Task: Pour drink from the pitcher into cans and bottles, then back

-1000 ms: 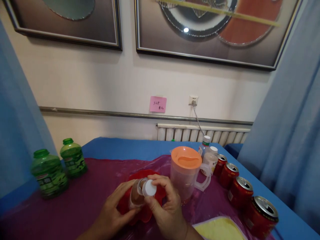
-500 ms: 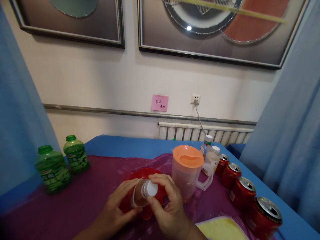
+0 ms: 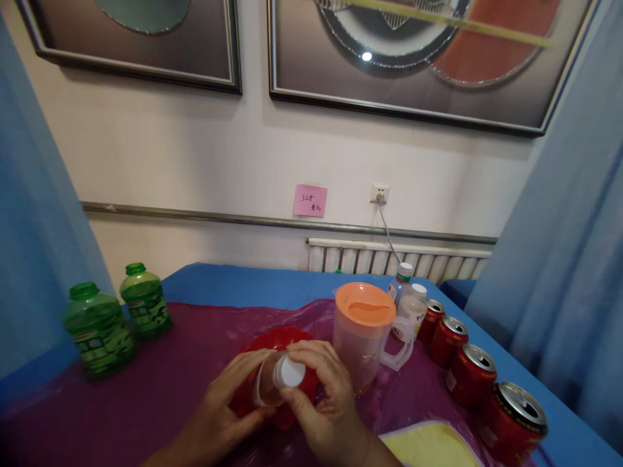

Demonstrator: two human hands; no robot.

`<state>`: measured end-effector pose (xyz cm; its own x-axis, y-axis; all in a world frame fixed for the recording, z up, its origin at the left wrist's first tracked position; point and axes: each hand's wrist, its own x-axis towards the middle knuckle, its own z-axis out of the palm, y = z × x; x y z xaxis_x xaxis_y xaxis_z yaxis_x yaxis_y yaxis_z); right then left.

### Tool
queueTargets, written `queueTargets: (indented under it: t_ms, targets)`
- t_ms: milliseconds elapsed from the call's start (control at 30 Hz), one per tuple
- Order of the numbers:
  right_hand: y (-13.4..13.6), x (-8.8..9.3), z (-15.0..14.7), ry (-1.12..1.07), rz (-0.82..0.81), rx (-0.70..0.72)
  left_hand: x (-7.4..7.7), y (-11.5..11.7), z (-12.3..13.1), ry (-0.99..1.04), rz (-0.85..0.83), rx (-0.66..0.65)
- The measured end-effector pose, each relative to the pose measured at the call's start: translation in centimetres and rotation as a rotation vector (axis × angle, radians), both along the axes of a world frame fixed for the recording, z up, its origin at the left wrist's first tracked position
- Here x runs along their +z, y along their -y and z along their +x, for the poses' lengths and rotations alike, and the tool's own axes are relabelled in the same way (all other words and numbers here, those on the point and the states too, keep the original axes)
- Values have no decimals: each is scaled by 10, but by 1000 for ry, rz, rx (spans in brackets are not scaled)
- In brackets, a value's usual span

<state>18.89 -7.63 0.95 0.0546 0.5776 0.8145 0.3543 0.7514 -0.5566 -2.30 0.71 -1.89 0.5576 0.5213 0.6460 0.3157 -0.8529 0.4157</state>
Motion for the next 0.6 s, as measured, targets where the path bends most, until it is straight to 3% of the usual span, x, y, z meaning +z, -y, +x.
queueTargets:
  t_ms: [467, 600]
  targets:
    - [4, -4, -2, 92, -6, -139, 11, 7, 2, -19, -11, -47]
    - [4, -7, -3, 44, -11, -89, 10, 8, 2, -41, -11, -58]
